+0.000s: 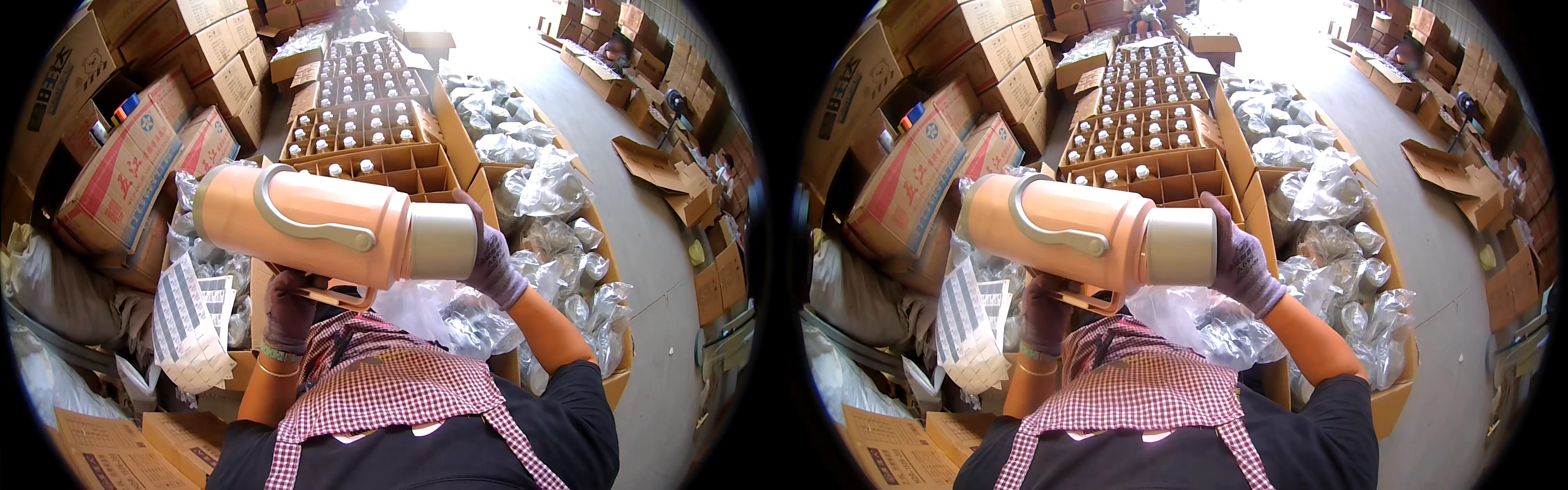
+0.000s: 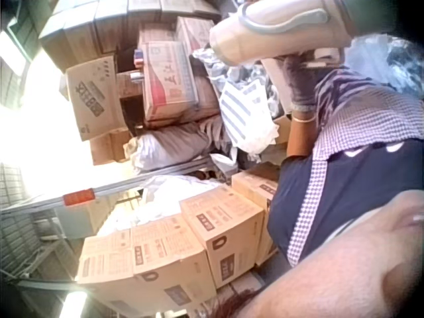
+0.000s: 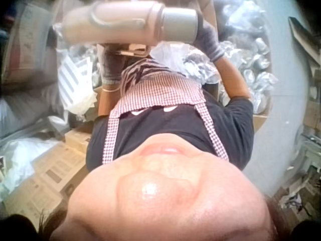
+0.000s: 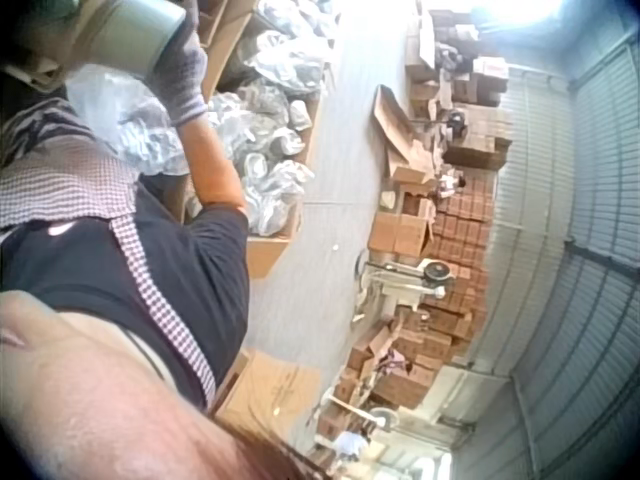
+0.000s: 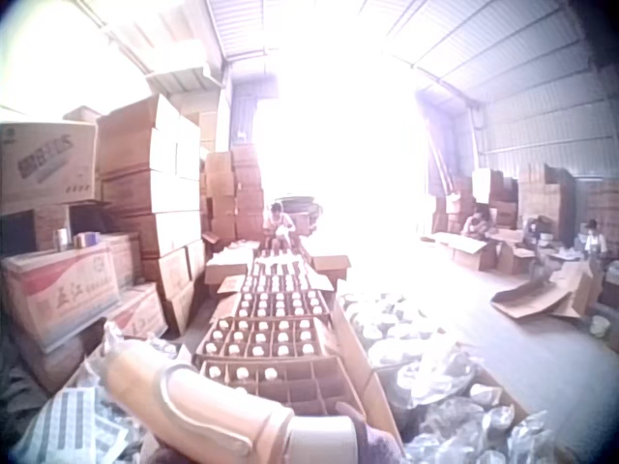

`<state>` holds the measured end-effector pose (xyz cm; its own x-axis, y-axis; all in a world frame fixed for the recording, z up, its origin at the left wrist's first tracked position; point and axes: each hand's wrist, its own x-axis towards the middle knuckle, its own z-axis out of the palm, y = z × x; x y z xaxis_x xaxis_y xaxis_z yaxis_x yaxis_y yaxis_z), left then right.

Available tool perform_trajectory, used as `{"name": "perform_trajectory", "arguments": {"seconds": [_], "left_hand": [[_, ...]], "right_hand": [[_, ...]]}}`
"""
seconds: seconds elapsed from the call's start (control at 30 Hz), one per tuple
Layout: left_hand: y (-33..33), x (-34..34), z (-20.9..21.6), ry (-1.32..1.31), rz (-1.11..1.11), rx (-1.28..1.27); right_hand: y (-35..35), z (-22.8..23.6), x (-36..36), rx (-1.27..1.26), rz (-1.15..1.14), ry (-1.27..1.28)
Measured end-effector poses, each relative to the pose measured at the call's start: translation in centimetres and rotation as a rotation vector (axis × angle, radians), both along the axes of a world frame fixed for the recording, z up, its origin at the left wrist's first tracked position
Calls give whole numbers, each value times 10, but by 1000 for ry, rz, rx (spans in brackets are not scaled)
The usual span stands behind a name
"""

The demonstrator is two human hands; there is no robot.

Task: The person inserts glass liners and plastic components into the outer shells of vacuum flasks and places them into a cardboard divider.

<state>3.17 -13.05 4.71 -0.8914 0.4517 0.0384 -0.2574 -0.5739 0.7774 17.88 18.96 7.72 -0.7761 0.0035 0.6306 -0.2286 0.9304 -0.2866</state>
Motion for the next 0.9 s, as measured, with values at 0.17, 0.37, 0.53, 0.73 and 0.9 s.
{"name": "perform_trajectory", "arguments": {"seconds": [0.17,0.37,0.53,0.73,0.9], "left_hand": [[2,-4,-11,71,5,-57],[2,-10,-17,69,-49,77],[-6,-11,-5,40,-107,56],[-6,0,0,-57,-84,143],[3,-2,9,89,64,75]], "right_hand": [[5,40,25,-564,348,-300],[-6,31,23,-536,234,-371],[-16,42,22,-79,276,-63],[-19,34,12,-581,250,-257],[-6,-39,5,-1559,515,-1236]]}}
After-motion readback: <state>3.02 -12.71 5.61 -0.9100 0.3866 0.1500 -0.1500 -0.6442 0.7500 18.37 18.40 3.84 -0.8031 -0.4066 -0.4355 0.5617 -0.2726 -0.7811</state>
